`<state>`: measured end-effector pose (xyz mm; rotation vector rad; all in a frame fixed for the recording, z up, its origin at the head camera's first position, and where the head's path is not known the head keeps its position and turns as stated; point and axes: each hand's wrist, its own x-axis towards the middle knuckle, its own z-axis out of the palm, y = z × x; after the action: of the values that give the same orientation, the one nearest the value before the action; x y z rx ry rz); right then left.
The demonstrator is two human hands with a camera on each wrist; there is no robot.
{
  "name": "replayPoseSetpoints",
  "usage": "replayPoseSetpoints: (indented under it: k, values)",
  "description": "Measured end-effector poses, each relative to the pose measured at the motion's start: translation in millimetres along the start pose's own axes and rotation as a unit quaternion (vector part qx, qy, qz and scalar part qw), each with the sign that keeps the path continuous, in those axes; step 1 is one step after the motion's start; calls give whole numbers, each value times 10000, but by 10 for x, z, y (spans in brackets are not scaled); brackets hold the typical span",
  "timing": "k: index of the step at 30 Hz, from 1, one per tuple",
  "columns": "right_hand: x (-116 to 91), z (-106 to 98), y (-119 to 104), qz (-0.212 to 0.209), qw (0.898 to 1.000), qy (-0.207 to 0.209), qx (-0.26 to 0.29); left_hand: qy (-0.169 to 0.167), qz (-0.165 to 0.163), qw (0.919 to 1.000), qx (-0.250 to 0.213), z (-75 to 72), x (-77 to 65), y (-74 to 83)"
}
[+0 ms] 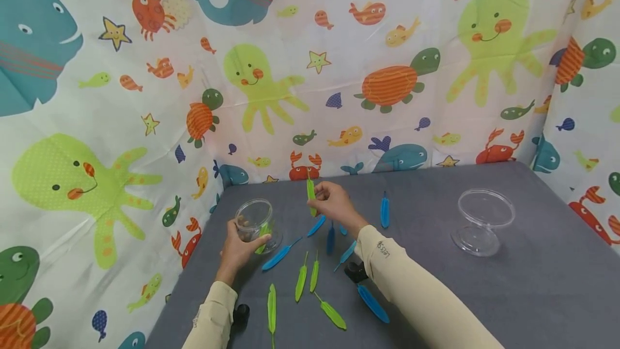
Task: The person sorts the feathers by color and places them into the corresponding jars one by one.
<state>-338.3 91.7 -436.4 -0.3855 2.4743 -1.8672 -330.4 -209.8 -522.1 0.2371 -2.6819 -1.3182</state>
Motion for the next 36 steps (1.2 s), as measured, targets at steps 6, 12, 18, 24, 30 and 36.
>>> replayPoseSetpoints:
  k: [6, 12, 18, 24, 30, 36]
  values:
    - [111, 275, -150, -191, 9997, -91, 105, -15, 26, 10000, 56, -7, 3, -1]
    - [188, 516, -208, -146, 9992, -197, 325, 19, 105, 9999, 4, 1, 2, -9]
    - [241, 705, -241, -185, 9989, -180, 391, 24, 141, 9999, -79, 12, -8, -13]
    - [285, 811, -302, -209, 9990, -151, 373, 81, 115, 9999, -53, -2, -15, 12]
    - [322, 880, -364, -182, 9996, -76, 201, 78, 119, 9999, -47, 8, -33, 25]
    - [372, 958, -426, -149, 9999, -56, 5, 89, 168, 9998, -22, 16, -26, 12]
